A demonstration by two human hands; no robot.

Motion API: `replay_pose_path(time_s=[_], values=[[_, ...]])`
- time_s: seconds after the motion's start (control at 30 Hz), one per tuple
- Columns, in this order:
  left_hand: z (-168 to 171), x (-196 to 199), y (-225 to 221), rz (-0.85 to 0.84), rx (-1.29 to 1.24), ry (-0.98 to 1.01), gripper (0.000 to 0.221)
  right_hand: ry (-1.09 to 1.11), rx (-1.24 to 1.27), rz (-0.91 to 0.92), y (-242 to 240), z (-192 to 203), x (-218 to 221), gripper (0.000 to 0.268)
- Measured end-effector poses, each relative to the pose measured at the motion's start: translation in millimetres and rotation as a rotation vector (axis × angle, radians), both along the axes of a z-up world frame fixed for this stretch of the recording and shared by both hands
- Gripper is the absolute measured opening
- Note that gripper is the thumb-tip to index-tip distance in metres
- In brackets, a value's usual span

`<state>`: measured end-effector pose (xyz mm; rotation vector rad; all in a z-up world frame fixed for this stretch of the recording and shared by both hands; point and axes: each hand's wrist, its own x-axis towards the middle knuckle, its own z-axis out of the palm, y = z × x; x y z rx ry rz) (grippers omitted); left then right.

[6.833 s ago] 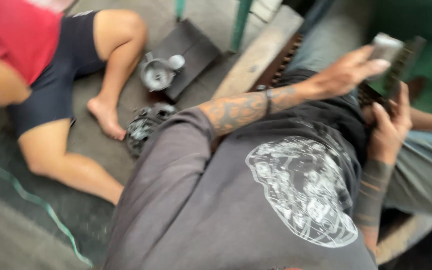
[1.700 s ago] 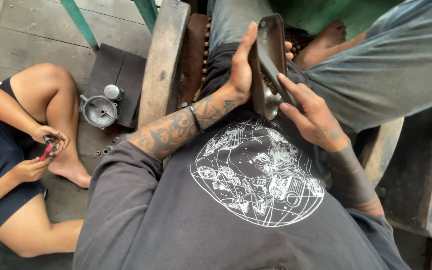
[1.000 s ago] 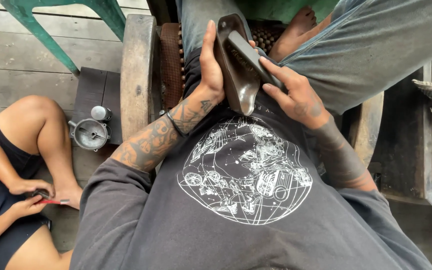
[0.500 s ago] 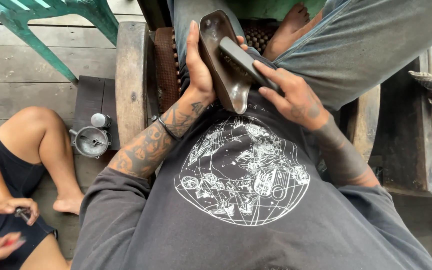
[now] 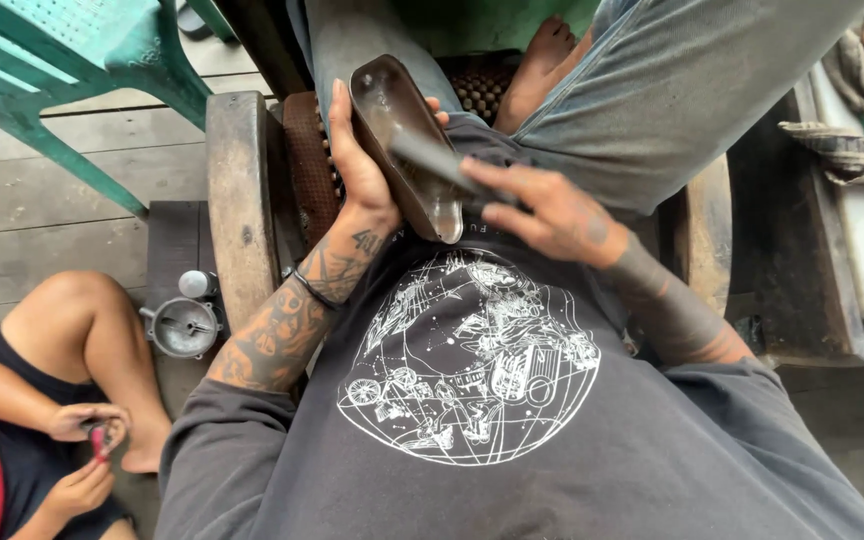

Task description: Manual sanding of a metal motorcycle component using an abrasive block to smooth the surface.

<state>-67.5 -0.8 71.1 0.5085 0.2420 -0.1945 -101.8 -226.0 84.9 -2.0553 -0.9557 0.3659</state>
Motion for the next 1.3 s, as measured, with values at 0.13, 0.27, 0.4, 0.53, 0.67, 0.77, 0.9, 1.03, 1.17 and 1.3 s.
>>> replay_pose_path(time_s=[0.13, 0.27, 0.4, 0.53, 0.67, 0.77, 0.9, 1.03, 1.17, 1.3], values=[[0.6, 4.2, 1.5, -0.055, 0.033, 0.032, 0.083, -0.056, -0.128, -0.076, -0.8, 6.1, -5.2, 0.058], [6.4, -1.5, 0.8, -0.020, 0.078, -0.050, 0.082, -0.115, -0.011, 0.020, -11.0, -4.1, 9.6, 0.052], [6.0, 3.4, -6.1, 0.059, 0.114, -0.029, 0.071, -0.175, -0.110, -0.148, -8.6, -9.2, 0.5, 0.057], [-4.5, 5.2, -3.3, 0.048, 0.144, 0.119, 0.086, -0.063, -0.020, -0.107, -10.1, -9.4, 4.5, 0.053], [-9.1, 7.2, -4.5, 0.000, 0.147, 0.114, 0.087, -0.117, -0.055, -0.116, -11.7, -15.5, 1.3, 0.056], [8.2, -4.5, -9.5, -0.002, 0.089, 0.143, 0.085, -0.022, 0.025, -0.040, -4.1, -2.6, -7.2, 0.053], [-13.9, 1.5, -11.8, -0.029, 0.102, 0.080, 0.084, -0.176, -0.120, -0.218, -16.7, -21.4, 9.3, 0.057], [-23.4, -1.7, -6.8, -0.084, 0.060, 0.146, 0.089, -0.047, -0.020, -0.065, -12.1, -8.1, 2.5, 0.054], [-18.6, -0.6, -16.0, -0.101, 0.052, 0.124, 0.090, -0.110, -0.178, -0.182, -21.0, -22.0, 18.1, 0.059], [-16.2, -3.3, -10.6, -0.096, 0.079, 0.125, 0.093, 0.051, -0.023, -0.079, -9.7, -8.4, -0.5, 0.056]])
